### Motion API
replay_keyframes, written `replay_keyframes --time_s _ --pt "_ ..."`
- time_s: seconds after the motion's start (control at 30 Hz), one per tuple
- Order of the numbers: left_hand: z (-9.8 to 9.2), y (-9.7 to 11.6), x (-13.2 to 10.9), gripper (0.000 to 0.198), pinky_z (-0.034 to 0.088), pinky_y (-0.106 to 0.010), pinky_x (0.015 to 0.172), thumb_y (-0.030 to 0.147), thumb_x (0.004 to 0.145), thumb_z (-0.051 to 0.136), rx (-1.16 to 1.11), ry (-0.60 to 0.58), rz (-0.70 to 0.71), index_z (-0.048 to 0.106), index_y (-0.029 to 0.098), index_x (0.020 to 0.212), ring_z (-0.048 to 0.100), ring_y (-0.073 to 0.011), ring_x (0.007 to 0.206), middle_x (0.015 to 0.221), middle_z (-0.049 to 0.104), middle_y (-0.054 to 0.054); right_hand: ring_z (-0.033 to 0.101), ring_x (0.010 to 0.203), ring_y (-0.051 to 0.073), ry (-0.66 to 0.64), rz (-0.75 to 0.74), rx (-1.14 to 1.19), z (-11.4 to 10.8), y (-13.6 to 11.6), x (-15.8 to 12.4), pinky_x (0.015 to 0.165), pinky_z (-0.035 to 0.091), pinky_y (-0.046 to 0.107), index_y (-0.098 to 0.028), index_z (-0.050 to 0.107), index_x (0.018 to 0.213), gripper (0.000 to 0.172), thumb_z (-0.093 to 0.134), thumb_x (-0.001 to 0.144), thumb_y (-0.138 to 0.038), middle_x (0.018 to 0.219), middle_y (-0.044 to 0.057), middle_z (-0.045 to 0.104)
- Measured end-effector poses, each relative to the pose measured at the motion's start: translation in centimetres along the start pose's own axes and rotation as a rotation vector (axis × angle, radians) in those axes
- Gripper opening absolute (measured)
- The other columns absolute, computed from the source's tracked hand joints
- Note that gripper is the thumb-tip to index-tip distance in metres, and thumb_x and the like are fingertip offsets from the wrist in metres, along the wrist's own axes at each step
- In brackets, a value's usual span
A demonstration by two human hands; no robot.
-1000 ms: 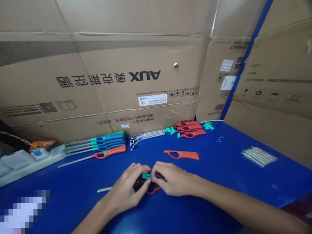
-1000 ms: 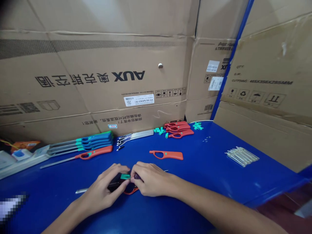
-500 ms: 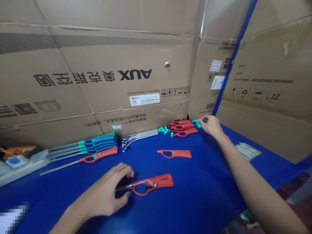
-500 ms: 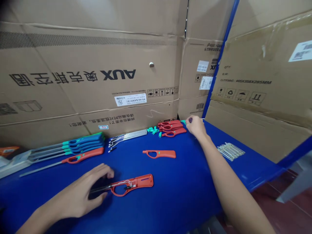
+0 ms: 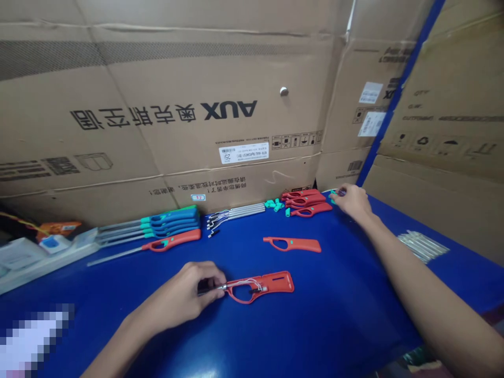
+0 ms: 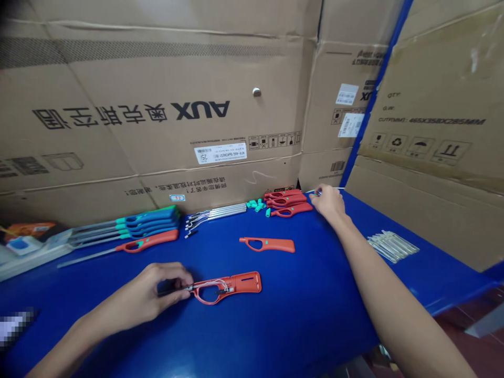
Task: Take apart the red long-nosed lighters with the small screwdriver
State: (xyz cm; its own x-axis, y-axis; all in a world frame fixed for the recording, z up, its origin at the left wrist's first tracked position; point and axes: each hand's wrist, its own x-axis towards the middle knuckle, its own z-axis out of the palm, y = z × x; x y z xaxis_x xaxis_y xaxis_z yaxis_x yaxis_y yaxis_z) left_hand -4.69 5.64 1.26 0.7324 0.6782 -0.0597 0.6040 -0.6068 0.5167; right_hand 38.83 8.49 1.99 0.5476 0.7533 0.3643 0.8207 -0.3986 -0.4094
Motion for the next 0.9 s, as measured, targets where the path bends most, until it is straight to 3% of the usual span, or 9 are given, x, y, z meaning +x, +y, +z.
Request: replay_keyframes --time_s 0.13,0.23,0.33,0.47,0.67,0.8,0.9 --pt "-0.3 0.4 0.1 0.016 0.046 -0.026 0.074 0.03 0.088 0.056 -0.049 0.05 0.026 0.069 0.022 0.09 0.063 -0.0169 0.081 0.089 0.069 -0.002 0.066 0.079 0.015 -0.186 -0.289 0.193 -1.1 -5.7 -4.6 0.071 0.047 0.022 -0.02 0.068 0.08 0.013 0.063 0.081 -0.033 0.082 0.001 0.072" --pt "-0.2 0.5 0.0 0.015 0.047 -0.027 0.072 0.027 0.088 0.054 -0.028 0.119 0.058 0.069 0.022 0.089 0.063 -0.0176 0.079 0.089 0.069 -0.002 0.061 0.07 0.015 -0.598 -0.713 0.41 -1.5 -9.2 -9.3 0.063 0.045 0.024 -0.019 0.068 0.081 0.017 0.064 0.081 -0.035 0.076 0.001 0.069" --pt "-0.1 0.6 -0.2 0.014 0.046 -0.025 0.064 0.028 0.089 0.052 -0.014 0.16 0.048 0.065 0.022 0.087 0.062 -0.0163 0.072 0.082 0.069 0.0 0.059 0.071 0.016 -0.803 -0.849 0.382 -1.2 -10.9 -12.7 0.059 0.041 0.025 -0.02 0.069 0.085 0.03 0.074 0.071 -0.045 0.077 0.002 0.068" --pt "0.2 0.6 -0.2 0.015 0.046 -0.022 0.059 0.031 0.093 0.047 -0.01 0.188 0.034 0.06 0.023 0.092 0.063 -0.0153 0.071 0.083 0.068 0.001 0.056 0.067 0.015 -0.883 -0.878 0.306 -0.2 -11.2 -14.0 0.054 0.035 0.023 -0.019 0.07 0.082 0.031 0.075 0.071 -0.048 0.075 0.001 0.066" --pt "0.6 0.1 0.0 0.014 0.049 -0.027 0.075 0.026 0.096 0.044 0.104 0.396 0.209 0.057 0.021 0.097 0.063 -0.0169 0.083 0.092 0.066 -0.004 0.047 0.055 0.011 -0.871 -0.889 0.301 0.2 -11.3 -14.1 0.05 0.027 0.022 -0.018 0.067 0.073 0.024 0.07 0.08 -0.04 0.061 -0.002 0.058" --pt "1.0 -0.2 0.0 0.011 0.049 -0.026 0.072 0.02 0.095 0.045 0.17 0.49 0.327 0.056 0.02 0.098 0.062 -0.0156 0.077 0.087 0.066 -0.004 0.043 0.051 0.009 -0.96 -0.811 0.36 0.7 -11.4 -14.1 0.047 0.025 0.022 -0.017 0.068 0.077 0.021 0.07 0.081 -0.038 0.059 -0.004 0.054" --pt "1.1 -0.5 0.0 0.012 0.05 -0.027 0.071 0.02 0.093 0.046 0.184 0.571 0.312 0.057 0.02 0.096 0.064 -0.0165 0.077 0.086 0.067 -0.004 0.045 0.055 0.009 -0.999 -0.717 0.38 1.3 -11.3 -13.9 0.048 0.027 0.021 -0.017 0.068 0.079 0.022 0.074 0.076 -0.038 0.063 -0.005 0.053"
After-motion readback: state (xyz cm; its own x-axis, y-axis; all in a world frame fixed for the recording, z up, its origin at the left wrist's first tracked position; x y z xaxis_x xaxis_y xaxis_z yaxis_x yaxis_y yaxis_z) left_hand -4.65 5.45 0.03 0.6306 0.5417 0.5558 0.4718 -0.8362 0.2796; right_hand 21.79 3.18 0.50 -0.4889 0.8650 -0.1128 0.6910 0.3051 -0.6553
